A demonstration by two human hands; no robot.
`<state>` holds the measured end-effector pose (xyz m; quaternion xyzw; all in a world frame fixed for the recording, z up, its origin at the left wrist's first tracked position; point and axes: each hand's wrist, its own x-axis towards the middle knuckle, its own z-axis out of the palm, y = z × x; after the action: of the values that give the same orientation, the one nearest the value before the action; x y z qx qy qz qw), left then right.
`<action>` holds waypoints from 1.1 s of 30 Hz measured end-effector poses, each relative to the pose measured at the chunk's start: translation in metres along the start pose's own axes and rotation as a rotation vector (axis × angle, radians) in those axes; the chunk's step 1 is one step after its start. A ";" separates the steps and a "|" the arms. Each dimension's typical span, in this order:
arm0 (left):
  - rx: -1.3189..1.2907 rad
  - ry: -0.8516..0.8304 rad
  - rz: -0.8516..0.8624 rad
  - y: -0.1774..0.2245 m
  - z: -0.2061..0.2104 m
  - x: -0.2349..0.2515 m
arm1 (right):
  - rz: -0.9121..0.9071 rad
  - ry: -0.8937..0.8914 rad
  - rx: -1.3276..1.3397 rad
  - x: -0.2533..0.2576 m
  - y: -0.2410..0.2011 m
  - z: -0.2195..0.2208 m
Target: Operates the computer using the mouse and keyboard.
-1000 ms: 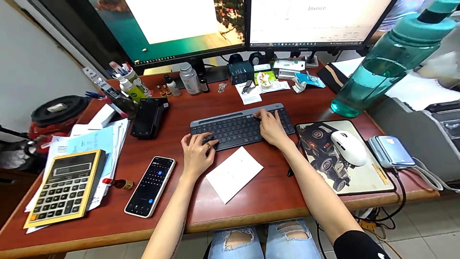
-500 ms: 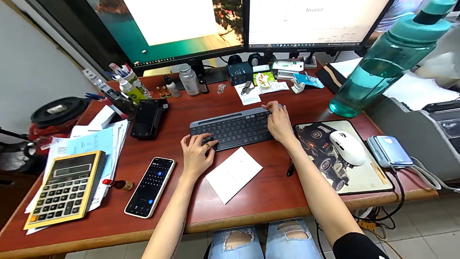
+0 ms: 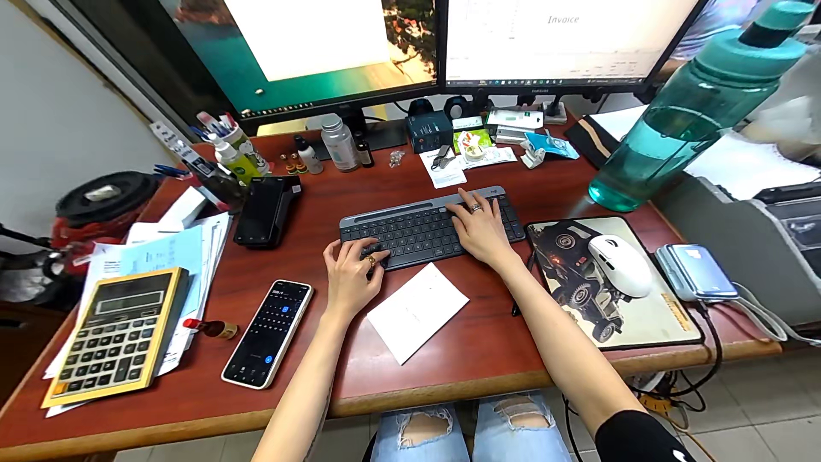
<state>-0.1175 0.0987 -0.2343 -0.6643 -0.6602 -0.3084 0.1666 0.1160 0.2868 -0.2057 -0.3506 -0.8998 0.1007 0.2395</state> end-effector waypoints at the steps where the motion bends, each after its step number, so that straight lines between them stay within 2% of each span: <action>1: 0.003 0.000 0.002 0.000 0.000 0.000 | 0.002 -0.029 -0.013 0.001 -0.002 0.002; 6: 0.018 0.012 0.006 -0.002 0.002 0.000 | 0.014 -0.064 -0.058 0.003 -0.010 0.003; 10: 0.016 0.025 0.016 -0.001 0.000 0.002 | 0.024 -0.018 -0.041 -0.001 -0.017 -0.005; 15: 0.014 0.033 0.021 0.000 -0.001 0.000 | 0.048 0.146 0.063 -0.026 -0.015 -0.062; 20: 0.010 0.040 0.035 0.002 -0.001 0.000 | 0.097 0.215 -0.112 -0.109 0.034 -0.114; 25: 0.009 0.014 0.023 0.006 -0.001 -0.001 | 0.190 0.239 -0.246 -0.178 0.094 -0.110; 29: 0.032 -0.013 -0.006 0.012 -0.002 -0.003 | 0.159 0.291 -0.289 -0.191 0.105 -0.101; 33: 0.041 0.028 -0.005 0.009 -0.004 -0.006 | 0.208 0.288 -0.250 -0.190 0.115 -0.102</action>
<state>-0.1094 0.0912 -0.2335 -0.6548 -0.6655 -0.3046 0.1887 0.3556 0.2439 -0.2265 -0.4794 -0.8207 -0.0387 0.3084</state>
